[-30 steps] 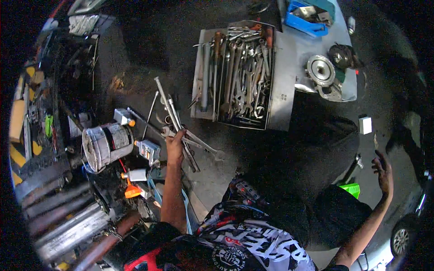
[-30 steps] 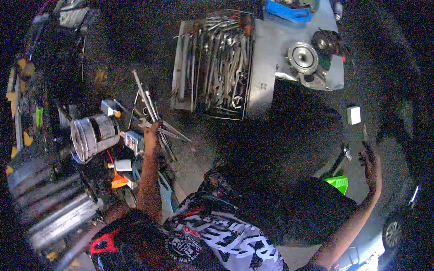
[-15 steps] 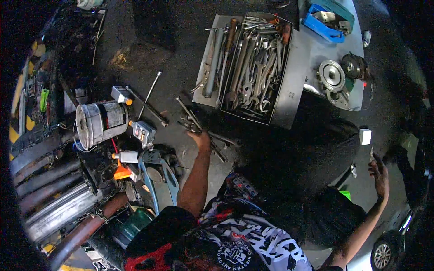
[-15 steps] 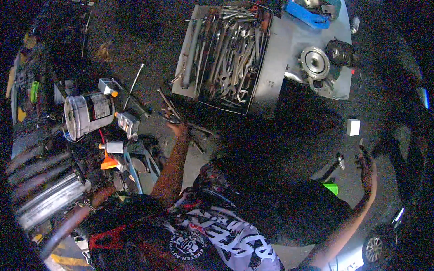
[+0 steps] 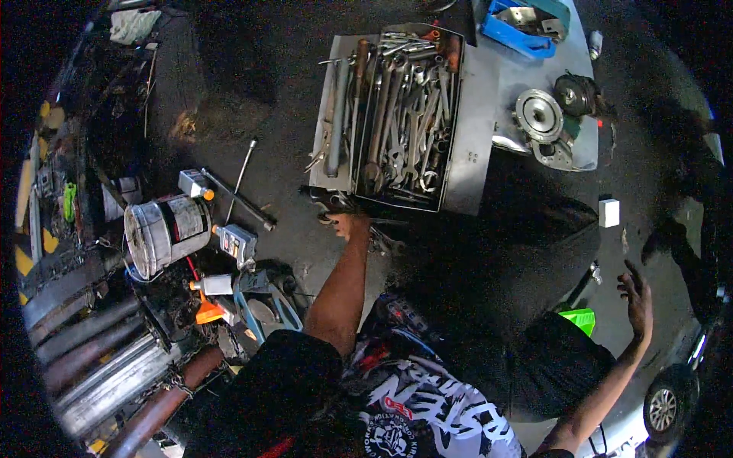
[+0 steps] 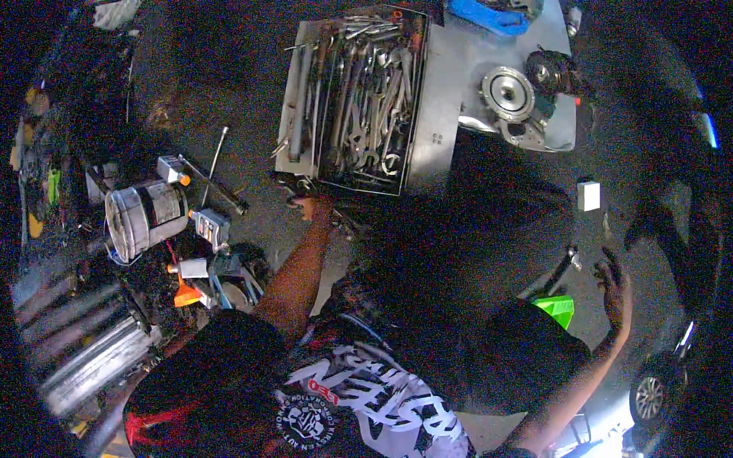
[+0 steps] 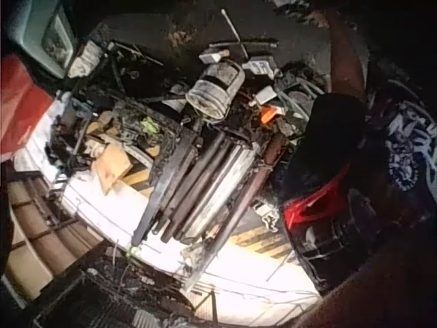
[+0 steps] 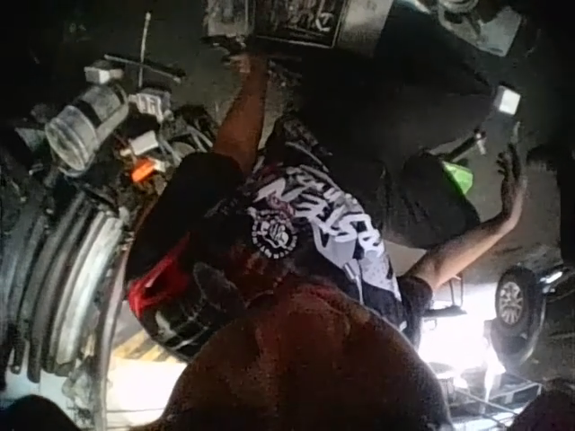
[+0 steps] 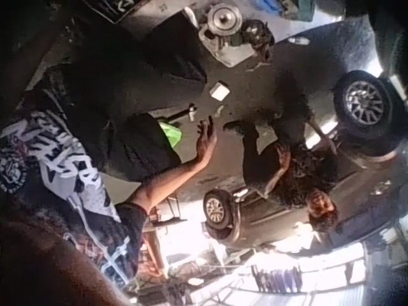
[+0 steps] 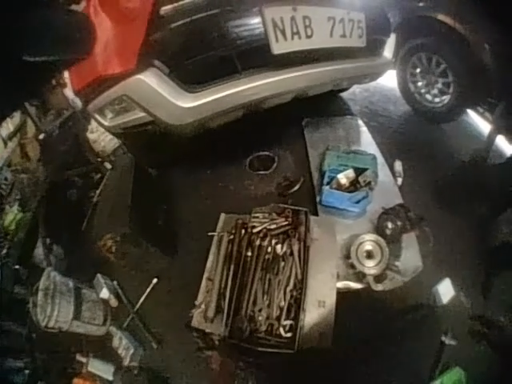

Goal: Repairing an automotive alternator by replacing a bearing and using a hammer and socket.

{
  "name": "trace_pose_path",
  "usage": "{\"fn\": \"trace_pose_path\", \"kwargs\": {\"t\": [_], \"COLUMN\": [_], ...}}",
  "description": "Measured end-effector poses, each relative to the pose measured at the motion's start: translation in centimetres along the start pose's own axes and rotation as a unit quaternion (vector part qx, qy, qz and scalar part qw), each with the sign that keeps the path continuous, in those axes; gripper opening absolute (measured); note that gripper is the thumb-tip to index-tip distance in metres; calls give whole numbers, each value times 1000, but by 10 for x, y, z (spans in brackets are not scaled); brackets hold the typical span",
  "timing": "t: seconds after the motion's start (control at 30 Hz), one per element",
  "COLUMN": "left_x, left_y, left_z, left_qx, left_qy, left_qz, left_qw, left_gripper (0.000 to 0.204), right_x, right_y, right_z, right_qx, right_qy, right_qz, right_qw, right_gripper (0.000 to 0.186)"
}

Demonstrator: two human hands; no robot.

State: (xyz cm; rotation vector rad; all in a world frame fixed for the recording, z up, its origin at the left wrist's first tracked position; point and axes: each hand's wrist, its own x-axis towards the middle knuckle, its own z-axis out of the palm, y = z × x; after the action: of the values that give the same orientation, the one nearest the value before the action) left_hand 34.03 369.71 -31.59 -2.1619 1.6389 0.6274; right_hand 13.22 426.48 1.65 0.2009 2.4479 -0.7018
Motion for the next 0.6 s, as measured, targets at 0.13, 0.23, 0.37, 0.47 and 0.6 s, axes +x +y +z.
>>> {"fn": "trace_pose_path", "kwargs": {"t": [0.13, 0.23, 0.37, 0.47, 0.6], "left_x": [21, 24, 8, -13, -51], "left_y": [-21, -28, -28, -36, -45], "left_z": [25, 31, 14, -16, -63], "left_qx": [151, 197, 72, -23, -104], "left_qy": [114, 184, -2, -74, -64], "left_qz": [93, 175, 145, 122, 308], "left_qw": [978, 947, 987, 990, 943], "left_gripper": [116, 119, 107, 94, 76], "right_x": [-3, -2, 1, 1, 0], "right_y": [-1, 1, 10, 15, 17], "right_z": [-1, 0, 3, 2, 2], "right_qx": [8, 28, 15, 18, -4], "right_qy": [-34, -31, -40, -34, -28], "right_qz": [27, 15, 5, 5, 46], "right_qw": [999, 999, 999, 999, 999], "right_gripper": [40, 41, 44, 42, 43]}}
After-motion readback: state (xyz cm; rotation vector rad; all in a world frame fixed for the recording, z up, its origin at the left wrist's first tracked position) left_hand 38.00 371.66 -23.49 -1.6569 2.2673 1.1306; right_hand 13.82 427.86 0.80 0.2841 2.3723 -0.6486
